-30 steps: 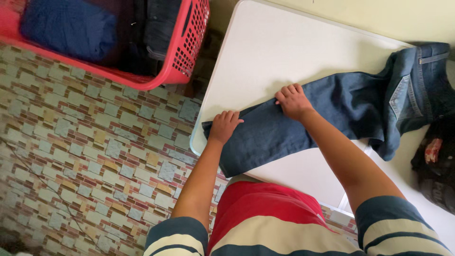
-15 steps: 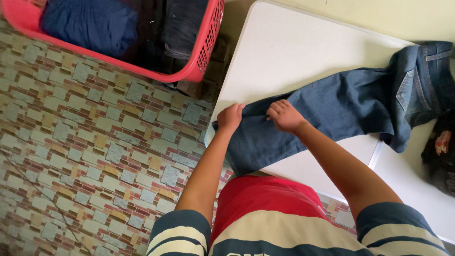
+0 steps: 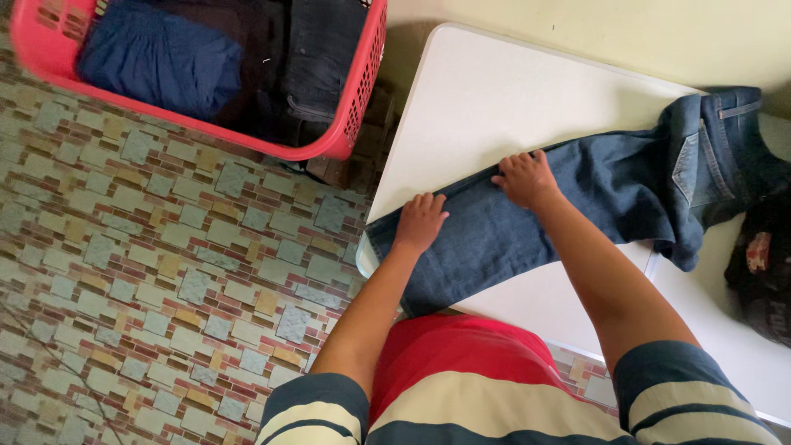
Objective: The person folds pairs of jeans on a table, including buttoning and zipping them, and then places the folded items into an open suitcase.
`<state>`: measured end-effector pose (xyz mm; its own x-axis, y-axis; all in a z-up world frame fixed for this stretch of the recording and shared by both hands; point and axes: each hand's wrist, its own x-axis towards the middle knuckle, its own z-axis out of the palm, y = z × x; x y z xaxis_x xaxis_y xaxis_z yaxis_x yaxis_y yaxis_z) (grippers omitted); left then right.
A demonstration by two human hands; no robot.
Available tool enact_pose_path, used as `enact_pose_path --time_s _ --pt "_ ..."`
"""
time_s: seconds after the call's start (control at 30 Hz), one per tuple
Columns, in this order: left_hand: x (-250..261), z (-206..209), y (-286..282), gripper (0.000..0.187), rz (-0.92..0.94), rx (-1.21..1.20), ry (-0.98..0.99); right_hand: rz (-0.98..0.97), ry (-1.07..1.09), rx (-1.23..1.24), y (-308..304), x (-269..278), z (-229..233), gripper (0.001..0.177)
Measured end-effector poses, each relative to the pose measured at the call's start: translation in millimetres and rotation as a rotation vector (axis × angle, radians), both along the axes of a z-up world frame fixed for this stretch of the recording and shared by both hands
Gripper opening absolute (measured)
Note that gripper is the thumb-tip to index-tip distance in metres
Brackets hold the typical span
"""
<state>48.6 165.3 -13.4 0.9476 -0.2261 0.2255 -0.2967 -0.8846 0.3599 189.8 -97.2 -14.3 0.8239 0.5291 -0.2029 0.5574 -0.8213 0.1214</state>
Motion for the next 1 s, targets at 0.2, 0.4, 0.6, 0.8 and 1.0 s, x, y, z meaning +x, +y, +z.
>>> enact_pose_path --time_s 0.2,0.4,0.6,0.8,1.0 --pt "-4 -14 2 0.031 0.072 0.198 -0.052 -0.083 -0.198 -0.091 -72 32 -10 0.050" --pt "-6 -27 -1 0.034 0.145 0.252 -0.064 -0.134 -0.237 -0.104 -127 52 -6 0.039" --pt "15 -32 12 0.038 0.160 0.151 0.064 -0.332 0.172 0.080 -157 89 24 0.050" --pt "21 -32 18 0.042 0.231 0.116 0.100 -0.088 -0.124 0.197 -193 105 -3 0.040" --pt "30 -40 19 0.043 0.325 0.166 0.114 -0.222 -0.143 0.003 -186 111 -32 0.049"
